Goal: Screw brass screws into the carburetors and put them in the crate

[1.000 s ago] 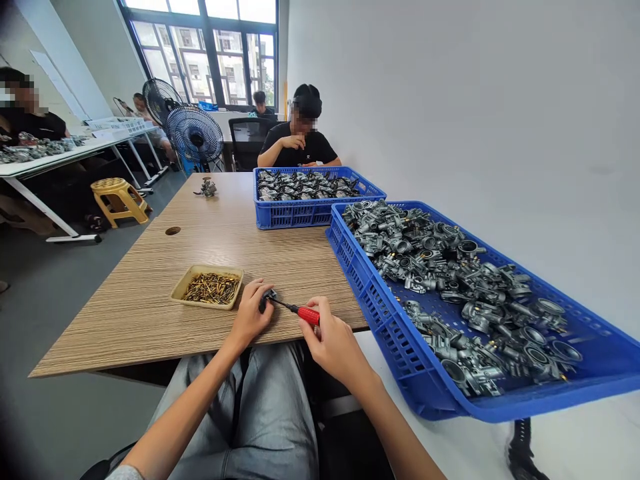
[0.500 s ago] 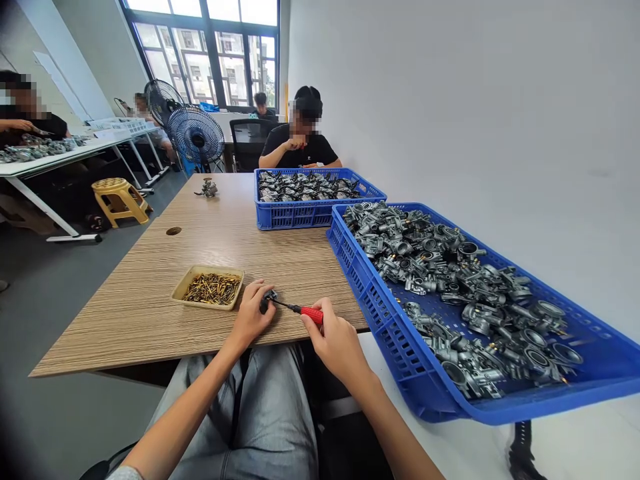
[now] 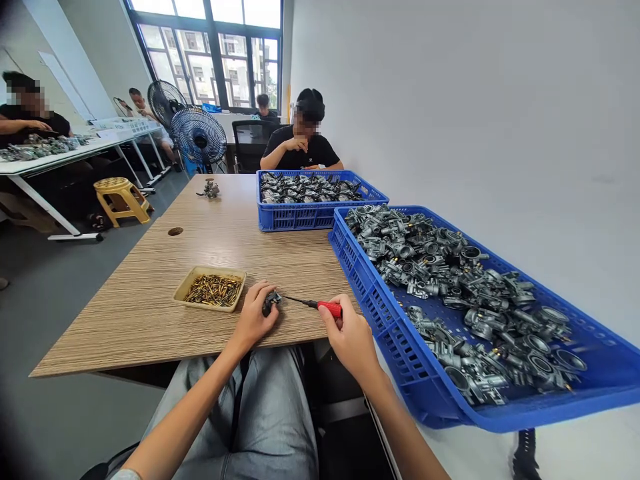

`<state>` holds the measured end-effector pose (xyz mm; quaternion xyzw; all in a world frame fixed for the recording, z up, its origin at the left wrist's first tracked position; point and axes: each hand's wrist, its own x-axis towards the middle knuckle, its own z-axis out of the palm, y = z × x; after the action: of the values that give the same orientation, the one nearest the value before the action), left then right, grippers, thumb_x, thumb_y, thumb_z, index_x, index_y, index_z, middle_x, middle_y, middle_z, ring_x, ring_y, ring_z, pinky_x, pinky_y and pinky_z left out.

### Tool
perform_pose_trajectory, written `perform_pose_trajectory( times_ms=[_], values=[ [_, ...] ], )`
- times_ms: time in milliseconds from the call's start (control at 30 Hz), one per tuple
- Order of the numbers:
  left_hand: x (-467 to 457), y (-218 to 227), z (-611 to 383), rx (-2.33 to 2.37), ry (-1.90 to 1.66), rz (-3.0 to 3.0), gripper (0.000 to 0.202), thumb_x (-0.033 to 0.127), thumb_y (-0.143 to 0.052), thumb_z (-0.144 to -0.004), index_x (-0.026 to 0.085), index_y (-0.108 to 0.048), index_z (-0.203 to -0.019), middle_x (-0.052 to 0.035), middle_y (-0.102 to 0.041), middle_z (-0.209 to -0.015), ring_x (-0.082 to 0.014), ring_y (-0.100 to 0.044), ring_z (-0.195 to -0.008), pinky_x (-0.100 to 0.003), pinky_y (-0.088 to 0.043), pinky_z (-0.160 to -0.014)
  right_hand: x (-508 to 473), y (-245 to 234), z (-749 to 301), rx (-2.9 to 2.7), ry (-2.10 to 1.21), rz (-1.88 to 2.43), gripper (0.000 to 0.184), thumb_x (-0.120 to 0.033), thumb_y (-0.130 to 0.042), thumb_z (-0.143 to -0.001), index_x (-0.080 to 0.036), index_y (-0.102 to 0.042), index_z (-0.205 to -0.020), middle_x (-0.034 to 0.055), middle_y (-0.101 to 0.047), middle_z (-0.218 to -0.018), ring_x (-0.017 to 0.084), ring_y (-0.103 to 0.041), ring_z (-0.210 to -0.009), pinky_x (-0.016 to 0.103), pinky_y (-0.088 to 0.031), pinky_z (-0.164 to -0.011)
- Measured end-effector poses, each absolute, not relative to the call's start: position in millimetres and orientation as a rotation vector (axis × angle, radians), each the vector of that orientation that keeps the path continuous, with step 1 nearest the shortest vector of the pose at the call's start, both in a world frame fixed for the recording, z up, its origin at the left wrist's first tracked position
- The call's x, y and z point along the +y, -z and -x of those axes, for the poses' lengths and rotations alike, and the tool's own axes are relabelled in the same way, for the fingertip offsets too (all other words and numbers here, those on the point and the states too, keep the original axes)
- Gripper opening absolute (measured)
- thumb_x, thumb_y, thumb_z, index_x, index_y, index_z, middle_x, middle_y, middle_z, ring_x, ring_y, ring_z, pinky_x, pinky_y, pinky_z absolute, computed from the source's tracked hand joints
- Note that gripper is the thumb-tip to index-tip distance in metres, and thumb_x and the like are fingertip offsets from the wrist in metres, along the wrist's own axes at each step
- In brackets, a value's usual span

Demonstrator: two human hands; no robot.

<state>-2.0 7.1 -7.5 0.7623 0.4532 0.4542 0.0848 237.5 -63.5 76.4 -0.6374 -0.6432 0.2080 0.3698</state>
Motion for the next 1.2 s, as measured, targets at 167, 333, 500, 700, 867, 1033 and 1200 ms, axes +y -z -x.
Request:
perform_pose_trajectory(
  times_ms=[167,333,500,700,867,1033,1200],
  values=[
    [10.7,4.4,2.5,1.414,-1.366,-2.126,0.053,0.014,-0.063,-0.083,0.021,-0.051,-0.134,-0.0118,-0.056,-0.133,-0.0272,-0.053,-0.129,-0.046,-0.044,-0.114,-57.5,-71.2,-243.1,-1.546,-0.557,1.564,0.032,-0.058,-0.055,-0.096,-0.026,-0.053,-0.096,-0.0009,-0.065,-0.073,0.019,-0.064,-0.060,0.029,-0.047,-0.059],
    [7.6,13.2,6.9,1.324,-1.335,-2.032,0.065,0.020,-0.065,-0.084,0.019,-0.040,-0.145,-0.0137,-0.053,-0.140,-0.0272,-0.051,-0.135,-0.047,-0.040,-0.118,-58.2,-78.9,-247.3,-1.408,-0.577,1.463,0.034,-0.056,-0.063,-0.091,-0.024,-0.055,-0.095,-0.0012,-0.063,-0.073,0.016,-0.061,-0.056,0.027,-0.048,-0.054],
    [-15.7,26.3,12.3,1.268,-1.267,-1.994,0.083,0.017,-0.064,-0.083,0.020,-0.024,-0.156,-0.0156,-0.042,-0.155,-0.0283,-0.040,-0.146,-0.047,-0.033,-0.123,-64.1,-91.1,-242.7,-1.311,-0.578,1.405,0.033,-0.055,-0.062,-0.093,-0.023,-0.056,-0.099,0.0000,-0.062,-0.078,0.014,-0.060,-0.058,0.027,-0.051,-0.056],
    [-22.5,33.3,16.6,1.202,-1.267,-1.948,0.075,0.017,-0.068,-0.082,0.023,-0.037,-0.150,-0.0134,-0.051,-0.147,-0.0276,-0.049,-0.139,-0.047,-0.040,-0.118,-64.0,-92.8,-221.1,-1.385,-0.488,1.427,0.029,-0.052,-0.052,-0.097,-0.024,-0.051,-0.089,0.0001,-0.054,-0.079,0.017,-0.056,-0.071,0.029,-0.053,-0.065],
    [-15.6,25.9,21.6,1.191,-1.177,-1.819,0.077,0.022,-0.078,-0.076,0.020,-0.044,-0.145,-0.0145,-0.058,-0.140,-0.0267,-0.064,-0.116,-0.042,-0.055,-0.096,-50.9,-71.8,-203.1,-1.488,-0.695,1.464,0.029,-0.053,-0.050,-0.095,-0.024,-0.049,-0.089,-0.0020,-0.054,-0.073,0.017,-0.052,-0.067,0.030,-0.048,-0.063],
    [-9.8,11.4,26.4,1.095,-1.061,-1.798,0.069,0.025,-0.088,-0.065,0.018,-0.058,-0.127,-0.0086,-0.068,-0.118,-0.0253,-0.066,-0.105,-0.040,-0.054,-0.094,-34.3,-47.8,-187.0,-1.699,-0.717,1.593,0.043,-0.061,-0.054,-0.089,-0.024,-0.043,-0.070,-0.0030,-0.048,-0.066,0.017,-0.045,-0.065,0.030,-0.039,-0.063],
    [-10.4,10.5,28.6,1.098,-1.047,-1.800,0.065,0.025,-0.087,-0.064,0.018,-0.060,-0.122,-0.0080,-0.068,-0.114,-0.0262,-0.065,-0.103,-0.041,-0.053,-0.092,-27.2,-32.2,-168.9,-1.749,-0.740,1.632,0.046,-0.065,-0.057,-0.087,-0.023,-0.047,-0.071,-0.0045,-0.048,-0.065,0.016,-0.045,-0.064,0.029,-0.038,-0.062]
  ],
)
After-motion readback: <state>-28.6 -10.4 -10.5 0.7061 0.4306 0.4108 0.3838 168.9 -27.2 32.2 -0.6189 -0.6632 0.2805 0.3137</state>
